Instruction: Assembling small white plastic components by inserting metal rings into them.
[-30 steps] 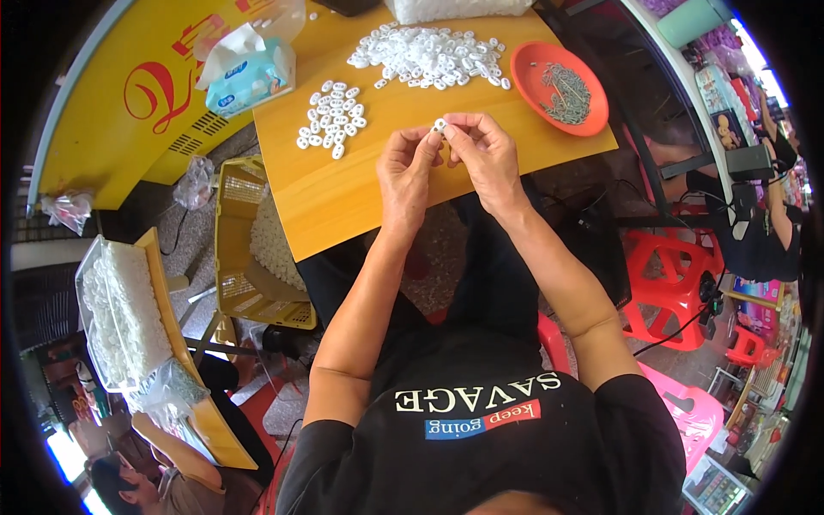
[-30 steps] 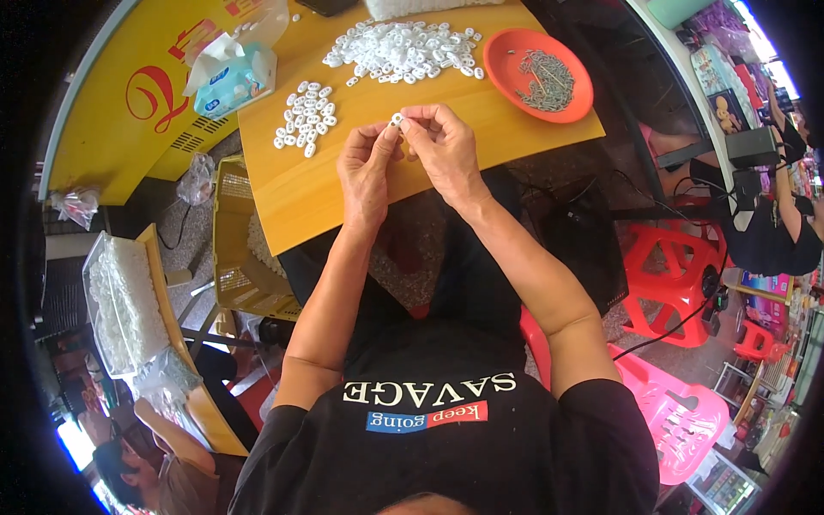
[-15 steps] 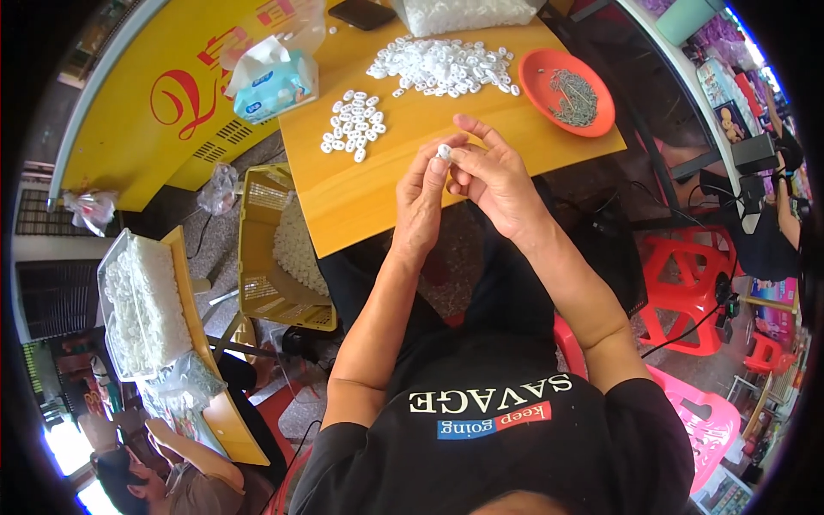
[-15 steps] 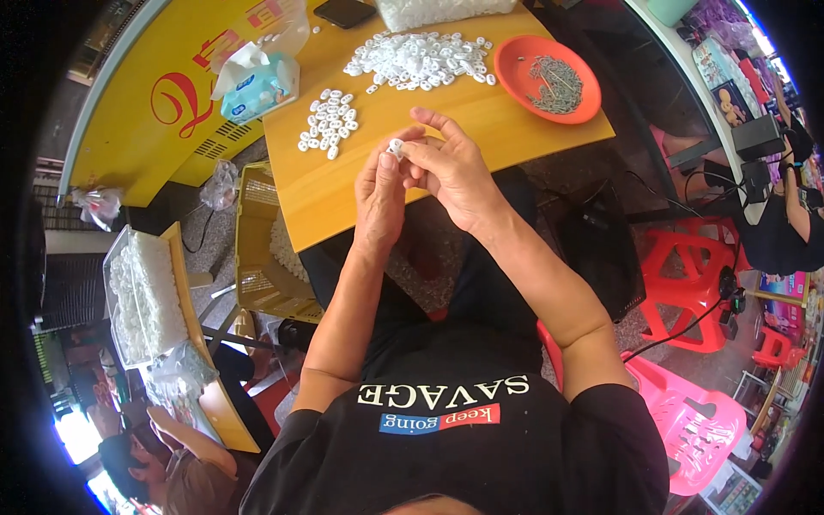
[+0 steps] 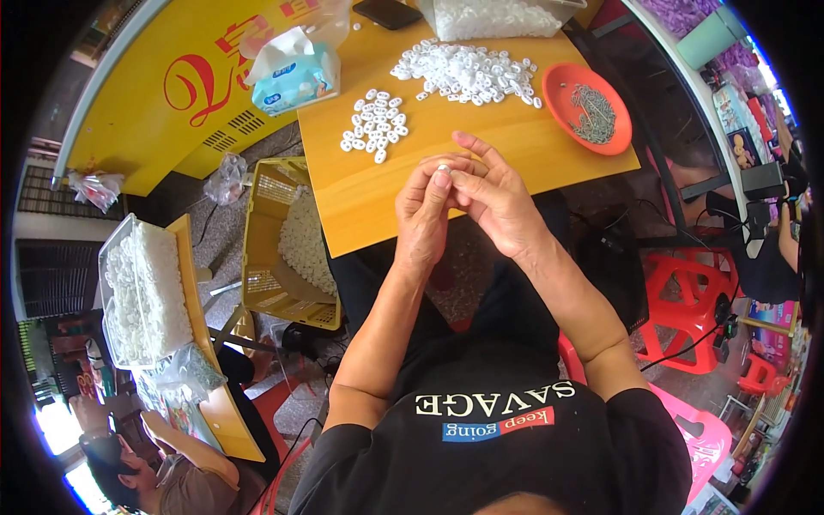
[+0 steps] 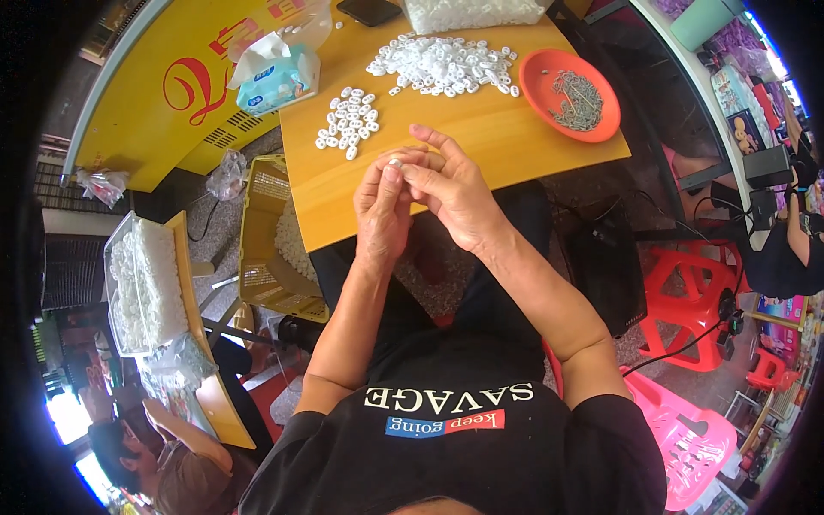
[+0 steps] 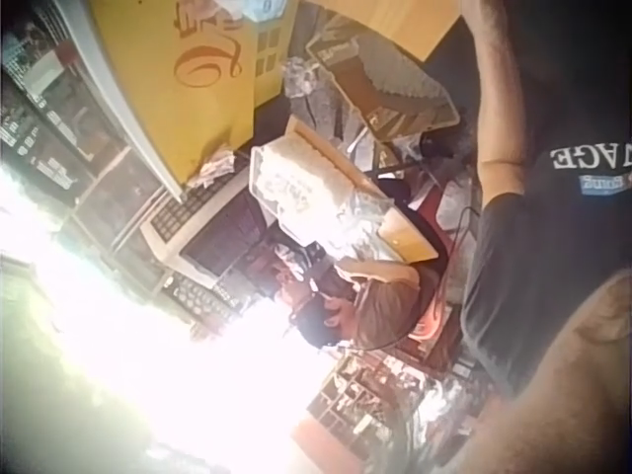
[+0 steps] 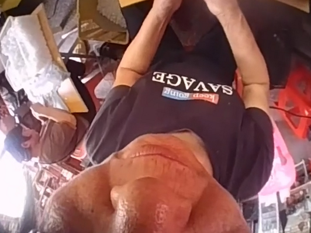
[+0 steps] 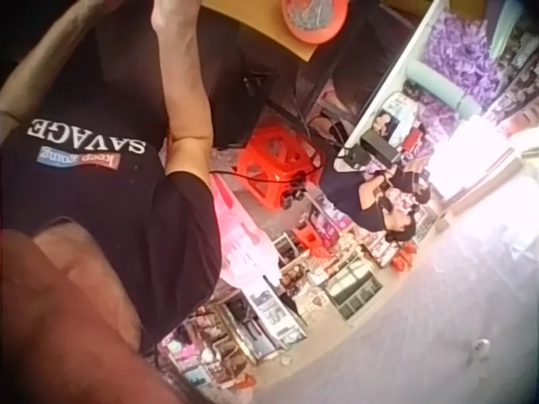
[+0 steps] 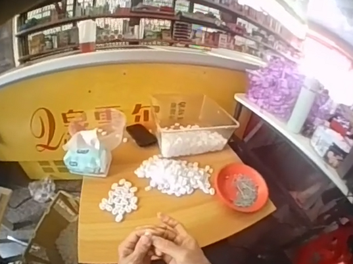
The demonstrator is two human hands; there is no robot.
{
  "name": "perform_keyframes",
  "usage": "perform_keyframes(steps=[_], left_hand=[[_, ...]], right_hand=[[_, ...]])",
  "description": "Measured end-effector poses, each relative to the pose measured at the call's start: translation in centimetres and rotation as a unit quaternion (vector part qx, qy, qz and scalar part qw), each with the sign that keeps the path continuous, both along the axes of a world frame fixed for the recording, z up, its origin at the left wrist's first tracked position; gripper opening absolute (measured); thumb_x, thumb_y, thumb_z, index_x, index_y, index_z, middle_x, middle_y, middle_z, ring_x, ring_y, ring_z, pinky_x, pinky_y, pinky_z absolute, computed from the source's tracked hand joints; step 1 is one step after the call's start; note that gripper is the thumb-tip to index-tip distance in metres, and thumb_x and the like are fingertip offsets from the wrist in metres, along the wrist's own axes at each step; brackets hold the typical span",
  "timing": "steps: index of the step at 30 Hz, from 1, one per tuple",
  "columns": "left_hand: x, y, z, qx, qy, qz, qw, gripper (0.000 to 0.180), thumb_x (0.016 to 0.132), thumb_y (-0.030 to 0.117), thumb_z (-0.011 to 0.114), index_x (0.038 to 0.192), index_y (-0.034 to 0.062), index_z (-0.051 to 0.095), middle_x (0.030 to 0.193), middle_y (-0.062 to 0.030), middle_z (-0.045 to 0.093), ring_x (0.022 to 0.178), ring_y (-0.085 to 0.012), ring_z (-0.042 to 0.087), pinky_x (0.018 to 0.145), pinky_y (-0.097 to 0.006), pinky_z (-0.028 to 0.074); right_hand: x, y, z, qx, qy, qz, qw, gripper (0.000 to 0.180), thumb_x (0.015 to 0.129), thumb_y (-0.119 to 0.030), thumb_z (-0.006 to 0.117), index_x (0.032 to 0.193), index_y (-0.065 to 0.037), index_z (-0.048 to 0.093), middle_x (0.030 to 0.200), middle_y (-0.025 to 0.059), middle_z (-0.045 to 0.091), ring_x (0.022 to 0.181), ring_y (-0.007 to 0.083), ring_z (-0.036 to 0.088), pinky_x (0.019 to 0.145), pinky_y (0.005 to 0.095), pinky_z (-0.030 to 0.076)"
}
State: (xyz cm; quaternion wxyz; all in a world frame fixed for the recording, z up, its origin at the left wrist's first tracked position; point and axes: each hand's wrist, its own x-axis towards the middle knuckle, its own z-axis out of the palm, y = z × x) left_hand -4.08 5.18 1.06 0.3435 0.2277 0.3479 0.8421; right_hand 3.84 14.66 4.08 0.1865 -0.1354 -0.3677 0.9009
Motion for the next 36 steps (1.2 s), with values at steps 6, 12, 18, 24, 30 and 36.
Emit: perform_keyframes(steps=[6, 12, 18, 24, 30, 36], left_hand=[[-5.5, -6.2, 1.0, -0.158, 0.156, 0.206, 0.953, 0.017, 0.096, 0.009, 0.058, 0.110, -0.0001, 0.064, 0.106, -0.0121, 0.067, 0.099, -0.0188, 0.064, 0.091, -0.032, 0.049], [-13.4, -15.9, -4.7, -0.377, 0.218, 0.354, 0.828, 0.037, 0.092, 0.014, 0.067, 0.124, -0.0010, 0.057, 0.112, -0.0111, 0.063, 0.103, -0.0204, 0.061, 0.092, -0.034, 0.049], [-13.6, -19.7, -6.9, -0.455, 0.243, 0.406, 0.754, 0.058, 0.093, 0.017, 0.064, 0.142, 0.0013, 0.038, 0.134, -0.0141, 0.047, 0.114, -0.0244, 0.053, 0.098, -0.034, 0.044], [-9.0, -13.5, -1.9, -0.320, 0.292, 0.388, 0.813, 0.032, 0.096, 0.005, 0.057, 0.128, -0.0004, 0.053, 0.112, -0.0089, 0.060, 0.097, -0.0139, 0.058, 0.086, -0.026, 0.048], [-6.0, -6.1, -0.1, -0.277, 0.358, 0.248, 0.856, 0.019, 0.093, -0.003, 0.057, 0.112, -0.0020, 0.062, 0.099, -0.0098, 0.065, 0.086, -0.0147, 0.063, 0.078, -0.027, 0.050], [-2.9, 1.4, 0.5, -0.208, 0.527, 0.200, 0.799, 0.027, 0.086, -0.006, 0.063, 0.112, 0.0017, 0.063, 0.110, -0.0147, 0.061, 0.094, -0.0280, 0.063, 0.079, -0.035, 0.051]], right_hand=[[-2.8, 2.5, -0.4, 0.401, -0.145, 0.026, 0.904, 0.033, 0.096, -0.016, 0.061, 0.125, 0.000, 0.059, 0.093, 0.0020, 0.066, 0.075, 0.0078, 0.058, 0.072, 0.0229, 0.050], [-9.4, 9.7, -4.3, 0.728, -0.143, -0.127, 0.659, 0.015, 0.089, -0.020, 0.064, 0.096, -0.010, 0.072, 0.091, 0.0099, 0.067, 0.075, 0.0262, 0.066, 0.067, 0.0379, 0.052], [-12.7, 10.4, -4.0, 0.846, -0.200, -0.065, 0.490, 0.011, 0.088, -0.017, 0.065, 0.094, -0.012, 0.072, 0.089, 0.0092, 0.064, 0.079, 0.0286, 0.065, 0.069, 0.0415, 0.053], [-11.6, 10.8, -5.4, 0.883, -0.176, -0.080, 0.428, 0.010, 0.087, -0.017, 0.065, 0.086, -0.008, 0.067, 0.086, 0.0085, 0.063, 0.076, 0.0298, 0.066, 0.066, 0.0411, 0.053], [-7.3, 7.6, -4.3, 0.609, -0.183, -0.061, 0.770, 0.014, 0.091, -0.019, 0.064, 0.092, -0.006, 0.067, 0.078, 0.0040, 0.063, 0.064, 0.0135, 0.059, 0.057, 0.0304, 0.048], [-1.6, 5.8, -1.6, 0.209, -0.181, 0.006, 0.961, 0.019, 0.095, -0.023, 0.062, 0.092, -0.005, 0.067, 0.081, -0.0015, 0.062, 0.060, 0.0035, 0.048, 0.053, 0.0199, 0.038]])
